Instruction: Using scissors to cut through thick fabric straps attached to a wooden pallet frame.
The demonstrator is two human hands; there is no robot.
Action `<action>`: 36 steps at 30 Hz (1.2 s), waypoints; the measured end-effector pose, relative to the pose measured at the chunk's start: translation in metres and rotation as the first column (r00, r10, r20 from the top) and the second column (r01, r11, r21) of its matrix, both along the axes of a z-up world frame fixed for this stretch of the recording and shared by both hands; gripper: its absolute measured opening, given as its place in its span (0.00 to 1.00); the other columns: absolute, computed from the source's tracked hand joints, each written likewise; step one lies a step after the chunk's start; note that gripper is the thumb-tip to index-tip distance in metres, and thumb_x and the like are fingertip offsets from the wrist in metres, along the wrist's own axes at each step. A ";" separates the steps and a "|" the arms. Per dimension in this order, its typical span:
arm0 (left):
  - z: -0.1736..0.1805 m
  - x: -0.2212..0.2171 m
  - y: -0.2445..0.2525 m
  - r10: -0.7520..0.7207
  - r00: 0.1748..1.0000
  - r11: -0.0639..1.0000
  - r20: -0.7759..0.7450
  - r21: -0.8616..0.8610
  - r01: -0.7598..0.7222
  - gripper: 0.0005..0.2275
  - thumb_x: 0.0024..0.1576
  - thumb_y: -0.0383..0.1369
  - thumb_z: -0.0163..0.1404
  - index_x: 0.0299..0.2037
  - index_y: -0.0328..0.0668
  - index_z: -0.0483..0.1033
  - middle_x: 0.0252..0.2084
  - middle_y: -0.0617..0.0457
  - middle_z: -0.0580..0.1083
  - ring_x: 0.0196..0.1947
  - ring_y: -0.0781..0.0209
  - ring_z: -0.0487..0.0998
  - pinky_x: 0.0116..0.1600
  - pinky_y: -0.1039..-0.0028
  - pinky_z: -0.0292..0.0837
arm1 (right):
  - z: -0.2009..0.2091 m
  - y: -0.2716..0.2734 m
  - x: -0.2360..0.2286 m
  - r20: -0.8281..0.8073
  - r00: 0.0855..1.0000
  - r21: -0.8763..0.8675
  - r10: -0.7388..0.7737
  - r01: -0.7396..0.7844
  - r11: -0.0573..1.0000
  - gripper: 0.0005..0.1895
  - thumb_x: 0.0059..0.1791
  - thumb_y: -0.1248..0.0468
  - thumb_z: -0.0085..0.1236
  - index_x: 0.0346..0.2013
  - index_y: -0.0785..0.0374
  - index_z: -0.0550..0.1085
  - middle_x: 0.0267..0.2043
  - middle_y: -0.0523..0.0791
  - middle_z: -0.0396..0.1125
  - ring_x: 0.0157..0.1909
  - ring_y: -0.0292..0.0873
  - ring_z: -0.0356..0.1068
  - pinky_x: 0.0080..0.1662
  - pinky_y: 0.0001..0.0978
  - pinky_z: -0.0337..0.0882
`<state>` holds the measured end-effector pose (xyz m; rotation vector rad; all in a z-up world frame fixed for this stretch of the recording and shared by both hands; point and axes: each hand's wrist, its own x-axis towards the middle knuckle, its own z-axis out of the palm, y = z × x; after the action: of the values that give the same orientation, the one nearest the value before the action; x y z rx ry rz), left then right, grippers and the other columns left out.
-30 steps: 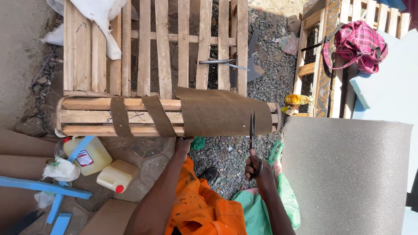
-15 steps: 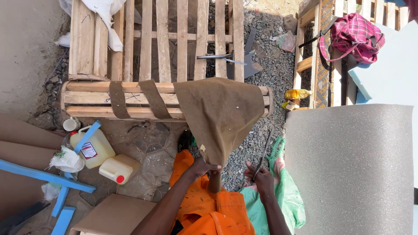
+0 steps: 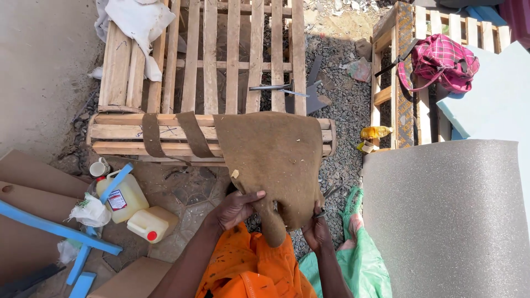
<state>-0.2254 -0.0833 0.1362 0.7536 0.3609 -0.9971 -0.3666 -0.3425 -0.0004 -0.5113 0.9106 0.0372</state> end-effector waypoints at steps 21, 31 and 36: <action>0.032 0.124 -0.007 0.001 0.965 0.935 0.263 0.342 -0.094 0.23 0.42 0.27 0.72 0.47 0.36 0.77 0.35 0.44 0.80 0.31 0.50 0.84 0.35 0.62 0.84 | 0.213 -0.113 0.180 -0.205 0.961 -0.896 0.185 -0.260 0.359 0.20 0.44 0.50 0.77 0.35 0.58 0.76 0.28 0.42 0.68 0.31 0.36 0.69 0.34 0.26 0.68; -0.155 -0.068 -0.013 -0.121 0.992 0.818 -0.021 0.565 0.112 0.30 0.55 0.50 0.66 0.57 0.33 0.73 0.42 0.40 0.80 0.36 0.49 0.85 0.37 0.62 0.88 | 0.011 -0.168 0.024 -0.604 0.790 -0.722 0.105 -0.598 0.349 0.20 0.41 0.44 0.74 0.25 0.55 0.77 0.20 0.45 0.71 0.24 0.40 0.72 0.30 0.31 0.67; -0.127 -0.089 -0.031 -0.127 0.988 0.857 0.088 0.511 0.065 0.29 0.64 0.45 0.54 0.64 0.26 0.61 0.50 0.29 0.75 0.36 0.43 0.84 0.36 0.61 0.89 | 0.133 -0.106 -0.031 -0.569 0.792 -0.701 0.219 -0.607 0.375 0.18 0.43 0.53 0.72 0.27 0.62 0.74 0.23 0.49 0.74 0.23 0.41 0.74 0.31 0.29 0.69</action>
<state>-0.3148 -0.1145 0.0093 1.3174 0.4951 -0.9530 -0.3971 -0.4483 0.1322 -1.7879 1.1326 0.1655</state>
